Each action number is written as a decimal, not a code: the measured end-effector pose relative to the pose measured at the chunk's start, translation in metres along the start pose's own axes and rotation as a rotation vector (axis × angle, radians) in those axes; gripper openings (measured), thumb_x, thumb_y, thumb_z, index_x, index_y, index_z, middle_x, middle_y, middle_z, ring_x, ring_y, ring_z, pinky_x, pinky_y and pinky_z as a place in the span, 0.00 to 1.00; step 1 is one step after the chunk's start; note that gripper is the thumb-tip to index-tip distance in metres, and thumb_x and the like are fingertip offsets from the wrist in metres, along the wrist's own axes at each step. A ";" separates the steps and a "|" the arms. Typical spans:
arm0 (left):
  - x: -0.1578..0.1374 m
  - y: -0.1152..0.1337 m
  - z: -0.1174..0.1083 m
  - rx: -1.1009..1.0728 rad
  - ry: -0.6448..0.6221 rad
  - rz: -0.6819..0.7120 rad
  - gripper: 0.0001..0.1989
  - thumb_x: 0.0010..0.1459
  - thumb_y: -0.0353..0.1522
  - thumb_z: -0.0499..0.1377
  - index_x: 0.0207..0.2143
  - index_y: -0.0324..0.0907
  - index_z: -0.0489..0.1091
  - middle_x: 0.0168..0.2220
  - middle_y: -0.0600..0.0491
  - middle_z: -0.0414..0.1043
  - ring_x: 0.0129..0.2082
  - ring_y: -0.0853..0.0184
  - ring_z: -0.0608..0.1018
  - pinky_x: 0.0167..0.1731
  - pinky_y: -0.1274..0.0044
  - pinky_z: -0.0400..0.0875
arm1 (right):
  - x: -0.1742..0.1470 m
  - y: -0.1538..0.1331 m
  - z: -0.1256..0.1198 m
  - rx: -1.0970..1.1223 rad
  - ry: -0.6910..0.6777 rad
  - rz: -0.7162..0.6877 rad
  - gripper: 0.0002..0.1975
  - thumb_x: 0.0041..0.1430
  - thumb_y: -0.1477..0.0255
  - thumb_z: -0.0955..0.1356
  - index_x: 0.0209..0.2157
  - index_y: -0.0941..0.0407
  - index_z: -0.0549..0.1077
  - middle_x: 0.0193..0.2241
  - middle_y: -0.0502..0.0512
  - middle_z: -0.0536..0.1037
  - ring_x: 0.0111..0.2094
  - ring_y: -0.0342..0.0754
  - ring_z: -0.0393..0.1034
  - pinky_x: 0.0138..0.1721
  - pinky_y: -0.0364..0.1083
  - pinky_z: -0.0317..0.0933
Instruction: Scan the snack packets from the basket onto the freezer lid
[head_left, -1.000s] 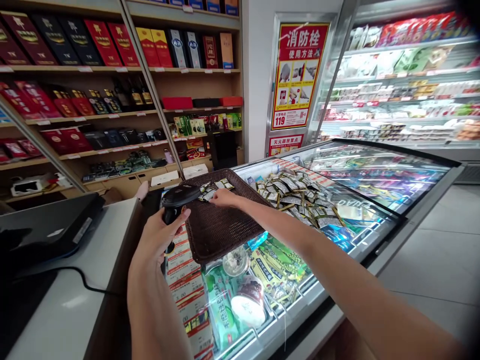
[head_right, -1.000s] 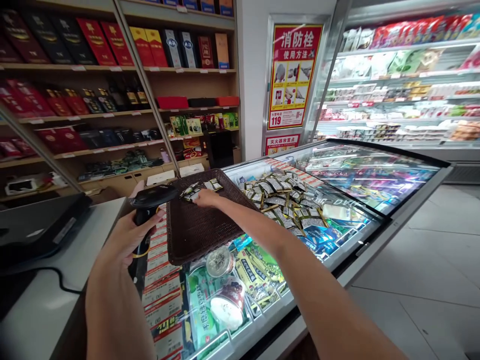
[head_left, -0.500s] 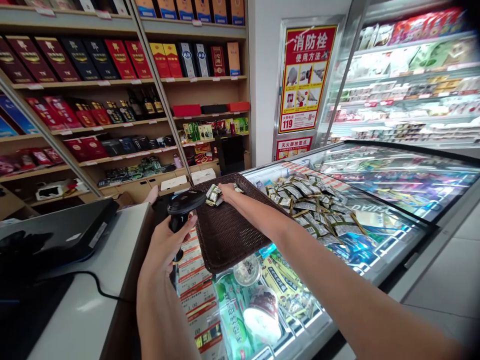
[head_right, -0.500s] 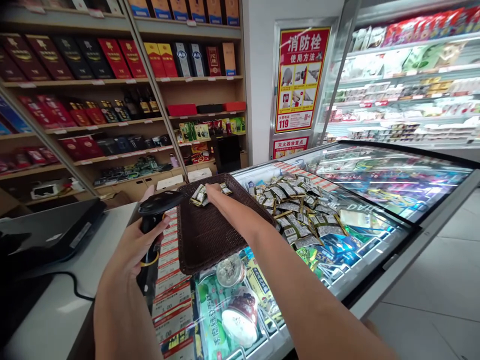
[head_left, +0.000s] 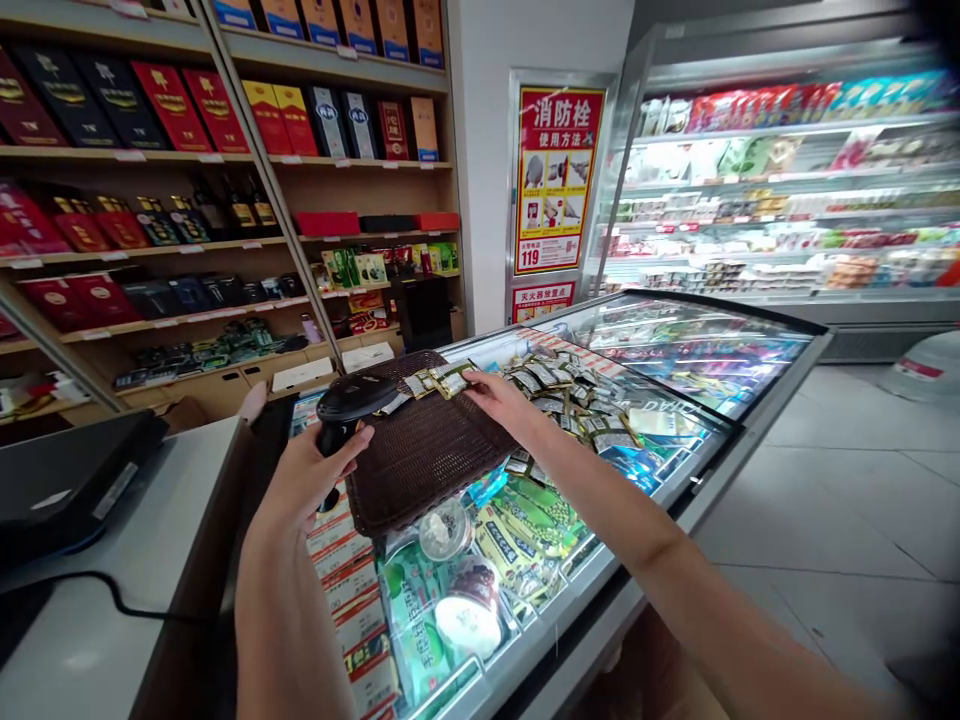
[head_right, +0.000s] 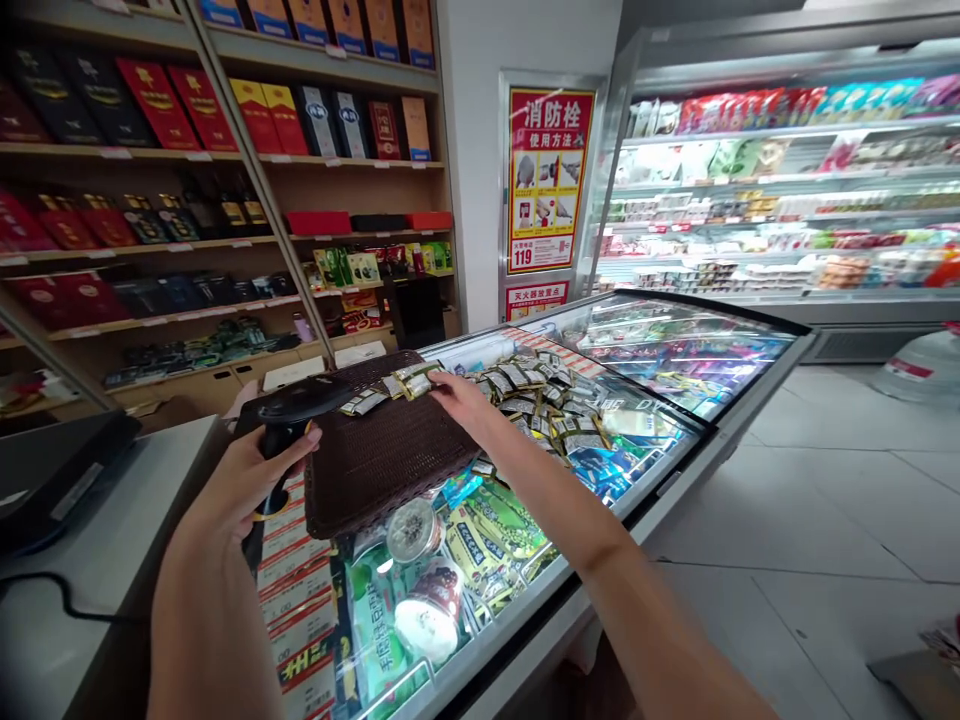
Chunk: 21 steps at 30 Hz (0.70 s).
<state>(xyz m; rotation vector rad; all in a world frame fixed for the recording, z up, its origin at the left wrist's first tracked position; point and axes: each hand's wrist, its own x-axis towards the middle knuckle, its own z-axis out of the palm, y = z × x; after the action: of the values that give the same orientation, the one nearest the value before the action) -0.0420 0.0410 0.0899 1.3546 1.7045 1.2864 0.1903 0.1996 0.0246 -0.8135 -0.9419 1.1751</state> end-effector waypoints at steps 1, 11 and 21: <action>0.000 0.002 0.004 0.002 -0.024 0.012 0.30 0.33 0.54 0.73 0.31 0.41 0.75 0.25 0.54 0.74 0.23 0.70 0.70 0.19 0.80 0.64 | -0.006 -0.002 -0.013 0.048 -0.009 0.042 0.09 0.50 0.68 0.76 0.27 0.54 0.72 0.22 0.50 0.76 0.31 0.47 0.75 0.36 0.47 0.76; -0.009 0.016 0.041 0.092 -0.351 0.079 0.28 0.39 0.53 0.72 0.31 0.40 0.77 0.24 0.56 0.71 0.24 0.68 0.70 0.26 0.77 0.69 | -0.043 0.013 -0.063 0.394 0.117 0.197 0.11 0.59 0.62 0.73 0.31 0.55 0.74 0.30 0.54 0.82 0.34 0.48 0.78 0.39 0.49 0.75; -0.016 0.025 0.060 0.143 -0.450 0.065 0.28 0.39 0.53 0.71 0.33 0.40 0.76 0.23 0.57 0.68 0.25 0.68 0.67 0.26 0.77 0.68 | -0.053 0.016 -0.054 0.219 0.206 0.058 0.21 0.60 0.49 0.68 0.34 0.54 0.74 0.21 0.47 0.72 0.27 0.46 0.68 0.32 0.45 0.65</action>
<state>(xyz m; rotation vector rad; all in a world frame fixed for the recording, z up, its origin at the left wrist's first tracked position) 0.0248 0.0451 0.0909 1.6476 1.4651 0.8193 0.2279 0.1489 -0.0207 -0.7717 -0.6123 1.1954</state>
